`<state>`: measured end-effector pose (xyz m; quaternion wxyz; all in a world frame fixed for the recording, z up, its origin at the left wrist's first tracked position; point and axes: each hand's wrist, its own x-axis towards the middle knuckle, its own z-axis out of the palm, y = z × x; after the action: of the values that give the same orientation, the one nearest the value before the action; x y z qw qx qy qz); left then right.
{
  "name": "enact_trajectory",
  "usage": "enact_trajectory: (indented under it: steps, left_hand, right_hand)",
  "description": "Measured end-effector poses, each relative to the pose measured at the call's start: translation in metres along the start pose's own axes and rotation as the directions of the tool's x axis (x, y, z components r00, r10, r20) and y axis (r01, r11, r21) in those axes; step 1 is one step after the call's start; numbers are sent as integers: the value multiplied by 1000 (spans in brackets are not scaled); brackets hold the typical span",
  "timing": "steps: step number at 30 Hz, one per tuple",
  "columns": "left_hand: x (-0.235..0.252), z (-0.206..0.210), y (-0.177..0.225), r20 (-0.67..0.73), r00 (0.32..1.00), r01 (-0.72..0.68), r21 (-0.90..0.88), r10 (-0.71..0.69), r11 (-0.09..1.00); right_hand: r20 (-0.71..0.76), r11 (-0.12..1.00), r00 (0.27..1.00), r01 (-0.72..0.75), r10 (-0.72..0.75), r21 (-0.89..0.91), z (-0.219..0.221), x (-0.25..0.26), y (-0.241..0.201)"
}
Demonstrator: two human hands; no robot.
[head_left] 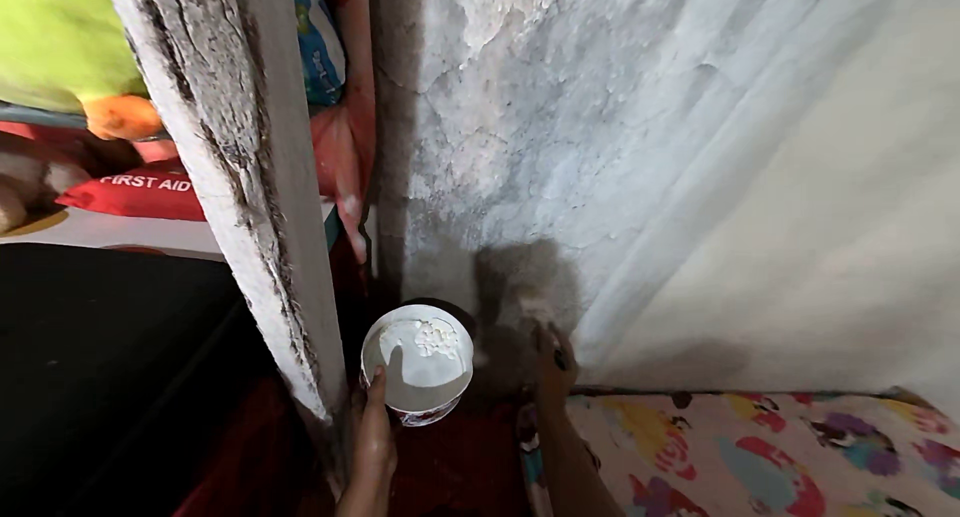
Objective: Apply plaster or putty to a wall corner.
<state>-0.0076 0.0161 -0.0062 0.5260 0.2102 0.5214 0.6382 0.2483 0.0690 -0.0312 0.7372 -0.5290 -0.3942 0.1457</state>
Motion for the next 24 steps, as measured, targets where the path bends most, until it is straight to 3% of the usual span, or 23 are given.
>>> enact_trajectory:
  steps: [3,10,14,17,19,22,24]
  left_hand:
    - [-1,3,2,-11,1000,15,8,-15,1000]
    - [0,2,-6,-2,1000,-3,42,4,999]
    - [0,2,-4,2,1000,-13,15,13,1000]
    - [0,2,-4,-6,1000,-6,24,6,1000]
    - [-1,1,-4,-8,1000,1,37,-1,999]
    - [-1,2,-3,-26,1000,17,32,-17,999]
    - [-1,3,-1,-38,999,26,22,-25,999]
  right_hand:
    - [52,938,951,-291,305,-187,11,8,2]
    - [118,971,978,-149,173,-188,45,128,-162]
    - [74,985,994,89,-79,-145,47,181,-260]
    - [32,938,939,343,-342,-42,46,215,-331]
    - [-25,898,899,439,-438,40,45,232,-371]
    - [-104,847,856,516,-506,127,42,246,-390]
    - [-95,798,806,591,-584,117,41,247,-358]
